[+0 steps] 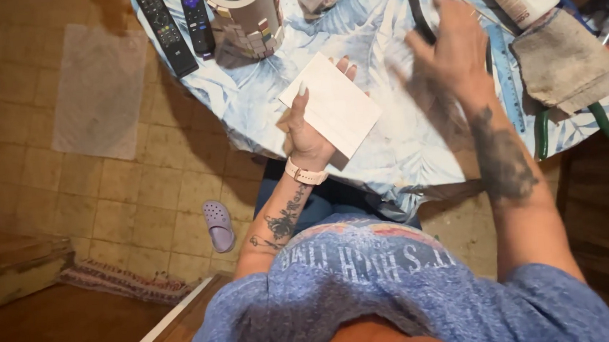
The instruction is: Measuring and marking lines on small paper strips using a ruler and a pen
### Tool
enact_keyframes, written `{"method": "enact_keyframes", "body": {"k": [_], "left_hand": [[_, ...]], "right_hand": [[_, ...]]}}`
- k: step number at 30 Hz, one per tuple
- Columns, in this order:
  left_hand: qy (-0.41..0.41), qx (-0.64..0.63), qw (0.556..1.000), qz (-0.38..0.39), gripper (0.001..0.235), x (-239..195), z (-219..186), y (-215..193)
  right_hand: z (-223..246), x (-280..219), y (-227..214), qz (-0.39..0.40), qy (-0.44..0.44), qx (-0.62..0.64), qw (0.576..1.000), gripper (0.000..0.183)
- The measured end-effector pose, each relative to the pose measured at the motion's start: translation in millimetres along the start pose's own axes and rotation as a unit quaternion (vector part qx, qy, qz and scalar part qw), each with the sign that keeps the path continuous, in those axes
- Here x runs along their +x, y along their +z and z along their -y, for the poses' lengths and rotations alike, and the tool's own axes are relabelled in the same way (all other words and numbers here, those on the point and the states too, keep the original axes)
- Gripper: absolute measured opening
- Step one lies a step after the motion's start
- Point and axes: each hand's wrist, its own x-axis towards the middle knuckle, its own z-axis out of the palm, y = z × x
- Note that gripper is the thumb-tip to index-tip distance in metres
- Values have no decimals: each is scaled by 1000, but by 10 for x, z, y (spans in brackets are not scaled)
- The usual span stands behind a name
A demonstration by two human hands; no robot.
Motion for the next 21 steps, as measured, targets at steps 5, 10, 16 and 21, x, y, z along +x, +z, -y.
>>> {"method": "enact_keyframes", "body": {"k": [5, 10, 16, 21], "left_hand": [[9, 4, 1000, 10, 65, -45, -26, 5], [15, 91, 996, -9, 71, -107, -119, 119], [13, 115, 993, -10, 79, -125, -164, 96], [-1, 8, 997, -80, 86, -149, -201, 346]], "right_hand": [[-554, 215, 541, -7, 11, -118, 993, 60], [-741, 254, 741, -25, -11, -92, 995, 51], [-645, 214, 503, -157, -90, -85, 980, 29], [-340, -94, 119, -61, -66, 273, 958, 7]]}}
